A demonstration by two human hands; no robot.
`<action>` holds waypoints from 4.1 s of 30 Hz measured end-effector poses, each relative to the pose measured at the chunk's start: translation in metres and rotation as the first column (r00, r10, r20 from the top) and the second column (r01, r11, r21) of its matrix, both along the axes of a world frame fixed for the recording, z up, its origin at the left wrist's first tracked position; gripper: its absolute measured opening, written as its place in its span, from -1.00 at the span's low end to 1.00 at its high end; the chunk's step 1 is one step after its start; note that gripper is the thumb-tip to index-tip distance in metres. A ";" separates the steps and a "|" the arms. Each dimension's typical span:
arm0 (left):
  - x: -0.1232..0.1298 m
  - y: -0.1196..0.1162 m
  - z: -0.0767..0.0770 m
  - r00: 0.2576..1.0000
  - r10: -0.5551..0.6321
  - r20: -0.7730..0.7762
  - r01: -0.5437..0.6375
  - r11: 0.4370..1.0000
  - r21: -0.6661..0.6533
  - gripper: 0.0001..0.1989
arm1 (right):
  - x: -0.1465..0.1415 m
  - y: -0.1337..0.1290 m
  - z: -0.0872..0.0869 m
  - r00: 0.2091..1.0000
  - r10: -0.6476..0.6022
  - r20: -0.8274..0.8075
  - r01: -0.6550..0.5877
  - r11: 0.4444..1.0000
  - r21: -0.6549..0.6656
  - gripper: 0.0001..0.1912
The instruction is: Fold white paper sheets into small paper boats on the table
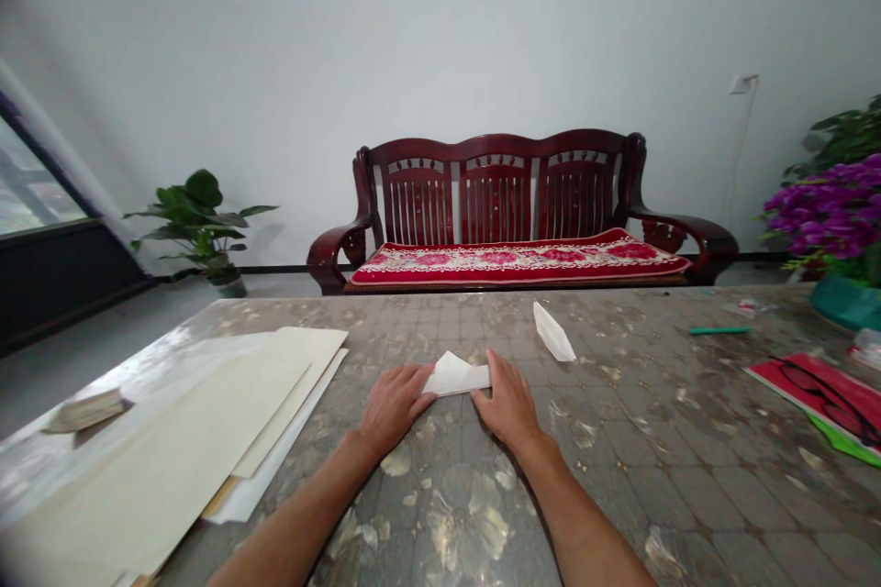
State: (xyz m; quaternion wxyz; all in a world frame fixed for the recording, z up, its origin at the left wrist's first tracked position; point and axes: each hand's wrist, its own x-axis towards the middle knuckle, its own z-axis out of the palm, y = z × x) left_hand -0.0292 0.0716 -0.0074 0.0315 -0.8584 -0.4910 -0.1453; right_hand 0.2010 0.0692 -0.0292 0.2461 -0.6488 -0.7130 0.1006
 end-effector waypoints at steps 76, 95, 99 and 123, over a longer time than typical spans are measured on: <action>-0.001 0.001 -0.009 0.957 -0.248 0.152 0.222 0.960 0.173 -0.57 | -0.015 0.005 0.012 0.523 0.052 -0.851 0.016 0.997 0.070 -0.51; -0.001 0.001 -0.008 0.944 -0.308 0.119 0.278 0.936 0.216 -0.46 | -0.015 0.003 0.012 0.408 0.026 -0.913 -0.021 1.000 0.019 -0.49; 0.000 0.002 -0.008 0.954 -0.277 0.112 0.243 0.938 0.246 -0.52 | -0.018 0.002 0.013 0.388 0.026 -0.921 -0.046 0.999 0.008 -0.49; 0.002 -0.009 0.004 0.990 -0.092 0.108 0.043 0.920 0.390 -0.81 | -0.030 -0.006 0.021 0.248 -0.045 -0.968 0.003 0.999 -0.045 -0.54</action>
